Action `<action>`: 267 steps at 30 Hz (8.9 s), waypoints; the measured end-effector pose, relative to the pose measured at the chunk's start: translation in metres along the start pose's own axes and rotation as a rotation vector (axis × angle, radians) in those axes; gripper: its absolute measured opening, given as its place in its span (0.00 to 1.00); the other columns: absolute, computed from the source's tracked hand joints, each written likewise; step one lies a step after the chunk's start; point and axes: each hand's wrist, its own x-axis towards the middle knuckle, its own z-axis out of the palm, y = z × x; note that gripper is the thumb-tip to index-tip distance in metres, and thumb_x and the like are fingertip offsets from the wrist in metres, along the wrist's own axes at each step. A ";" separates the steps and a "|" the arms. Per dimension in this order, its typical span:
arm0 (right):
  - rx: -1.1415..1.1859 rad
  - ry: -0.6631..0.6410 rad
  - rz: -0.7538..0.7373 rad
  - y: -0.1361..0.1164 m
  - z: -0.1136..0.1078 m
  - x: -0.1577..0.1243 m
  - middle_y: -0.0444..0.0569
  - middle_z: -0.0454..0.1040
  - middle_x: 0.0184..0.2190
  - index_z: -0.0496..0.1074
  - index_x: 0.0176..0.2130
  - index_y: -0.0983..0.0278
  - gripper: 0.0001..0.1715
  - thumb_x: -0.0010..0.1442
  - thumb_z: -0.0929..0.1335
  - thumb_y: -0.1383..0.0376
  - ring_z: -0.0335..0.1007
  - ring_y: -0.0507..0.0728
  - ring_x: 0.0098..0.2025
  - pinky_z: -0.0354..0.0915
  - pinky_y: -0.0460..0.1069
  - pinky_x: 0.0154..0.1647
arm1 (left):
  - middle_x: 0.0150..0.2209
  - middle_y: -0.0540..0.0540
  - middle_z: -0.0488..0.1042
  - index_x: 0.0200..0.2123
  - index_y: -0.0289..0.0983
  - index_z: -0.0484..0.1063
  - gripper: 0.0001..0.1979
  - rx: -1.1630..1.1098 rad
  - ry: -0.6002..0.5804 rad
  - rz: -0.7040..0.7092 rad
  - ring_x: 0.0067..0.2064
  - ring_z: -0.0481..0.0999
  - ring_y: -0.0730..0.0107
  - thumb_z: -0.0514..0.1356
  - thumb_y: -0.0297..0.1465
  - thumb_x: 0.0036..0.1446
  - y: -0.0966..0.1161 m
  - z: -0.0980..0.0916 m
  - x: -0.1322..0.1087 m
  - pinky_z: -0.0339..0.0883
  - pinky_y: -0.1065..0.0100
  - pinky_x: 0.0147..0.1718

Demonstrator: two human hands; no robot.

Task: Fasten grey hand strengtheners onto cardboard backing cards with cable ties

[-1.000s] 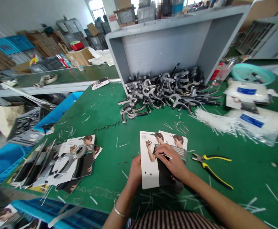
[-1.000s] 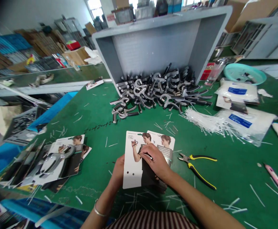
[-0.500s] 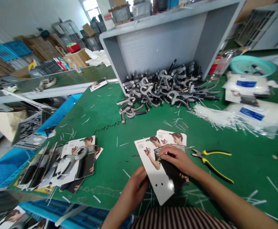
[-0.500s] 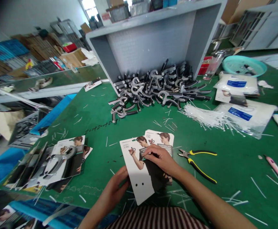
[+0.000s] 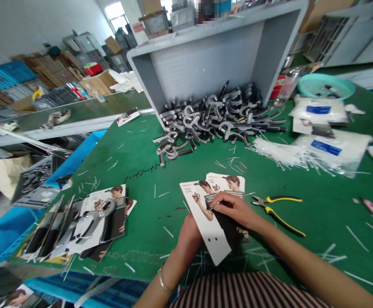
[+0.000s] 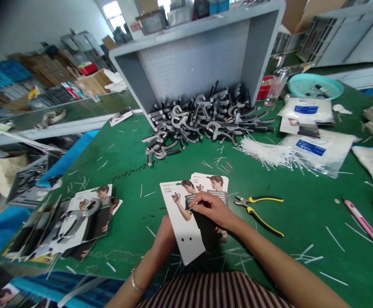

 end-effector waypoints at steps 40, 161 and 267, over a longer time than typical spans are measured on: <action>0.081 0.071 0.087 0.005 0.004 -0.002 0.45 0.72 0.34 0.73 0.41 0.63 0.14 0.65 0.67 0.55 0.67 0.53 0.35 0.62 0.48 0.39 | 0.32 0.42 0.81 0.33 0.33 0.78 0.09 -0.096 -0.097 -0.171 0.32 0.78 0.65 0.56 0.23 0.55 0.023 -0.023 -0.017 0.68 0.71 0.32; -0.434 -0.045 -0.092 -0.029 0.065 0.018 0.49 0.74 0.39 0.71 0.43 0.62 0.08 0.64 0.65 0.70 0.71 0.58 0.42 0.66 0.53 0.45 | 0.42 0.44 0.77 0.46 0.37 0.65 0.10 -0.647 0.191 -0.352 0.43 0.78 0.66 0.57 0.33 0.61 0.012 -0.062 -0.045 0.71 0.64 0.46; 0.198 0.576 0.203 -0.069 -0.120 -0.031 0.42 0.73 0.26 0.73 0.34 0.62 0.13 0.54 0.75 0.58 0.66 0.48 0.23 0.64 0.43 0.24 | 0.50 0.39 0.76 0.54 0.34 0.70 0.17 -0.357 -0.560 0.425 0.52 0.74 0.63 0.57 0.31 0.63 0.102 0.035 0.009 0.66 0.64 0.53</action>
